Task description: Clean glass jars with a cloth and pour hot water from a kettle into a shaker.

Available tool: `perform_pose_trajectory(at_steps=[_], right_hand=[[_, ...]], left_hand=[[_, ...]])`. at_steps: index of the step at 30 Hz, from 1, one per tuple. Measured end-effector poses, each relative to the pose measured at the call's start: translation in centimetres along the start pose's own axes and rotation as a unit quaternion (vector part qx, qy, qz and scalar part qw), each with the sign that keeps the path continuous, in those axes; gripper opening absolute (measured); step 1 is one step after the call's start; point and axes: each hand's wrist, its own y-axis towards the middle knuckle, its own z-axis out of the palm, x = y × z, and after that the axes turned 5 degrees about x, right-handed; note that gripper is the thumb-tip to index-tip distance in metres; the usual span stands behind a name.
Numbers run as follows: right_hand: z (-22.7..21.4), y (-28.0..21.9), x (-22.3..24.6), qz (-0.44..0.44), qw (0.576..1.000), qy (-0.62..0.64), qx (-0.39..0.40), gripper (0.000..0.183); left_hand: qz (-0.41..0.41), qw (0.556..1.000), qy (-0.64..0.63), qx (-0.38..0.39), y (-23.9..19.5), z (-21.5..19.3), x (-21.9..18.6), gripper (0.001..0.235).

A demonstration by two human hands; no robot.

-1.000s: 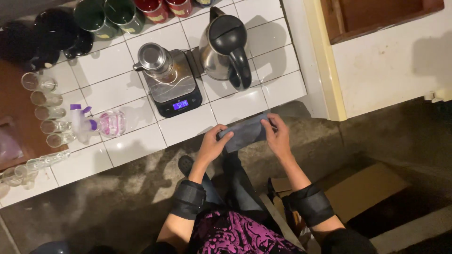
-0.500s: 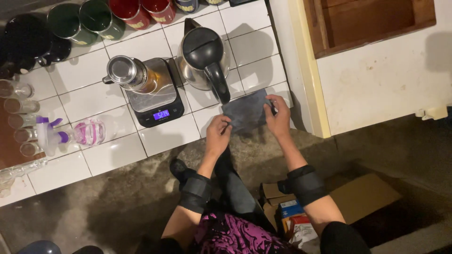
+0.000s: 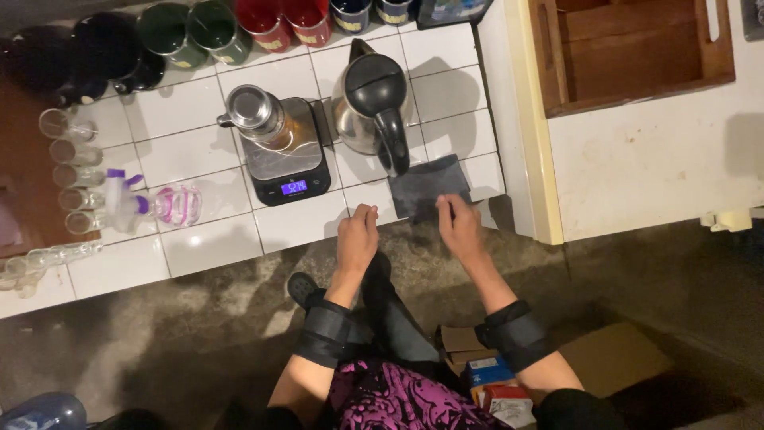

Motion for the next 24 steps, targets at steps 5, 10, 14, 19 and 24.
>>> perform_pose_trajectory(at_steps=[5, 10, 14, 19, 24], right_hand=[[1.9, -1.6, 3.5, -0.079, 0.996, -0.031, 0.017, 0.036], [3.1, -1.4, 11.4, -0.147, 0.988, -0.033, 0.023, 0.039], [5.4, -1.2, 16.1, -0.176, 0.983, -0.042, 0.042, 0.030], [9.1, -1.9, 21.2, -0.229, 0.971, -0.004, 0.075, 0.015], [13.6, -2.5, 25.5, -0.244, 0.957, 0.086, 0.129, 0.020]], left_hand=[[0.020, 0.996, 0.081, -0.027, -1.3, -3.6, 0.0, 0.027], [0.013, 0.990, 0.128, -0.062, -2.7, -9.1, -1.8, 0.038], [-0.036, 0.994, 0.083, -0.058, -3.7, -14.6, -3.3, 0.040], [0.068, 0.986, 0.020, -0.152, -6.0, -19.2, -0.3, 0.018], [0.014, 0.980, 0.033, -0.194, -7.8, -25.0, 1.6, 0.017]])
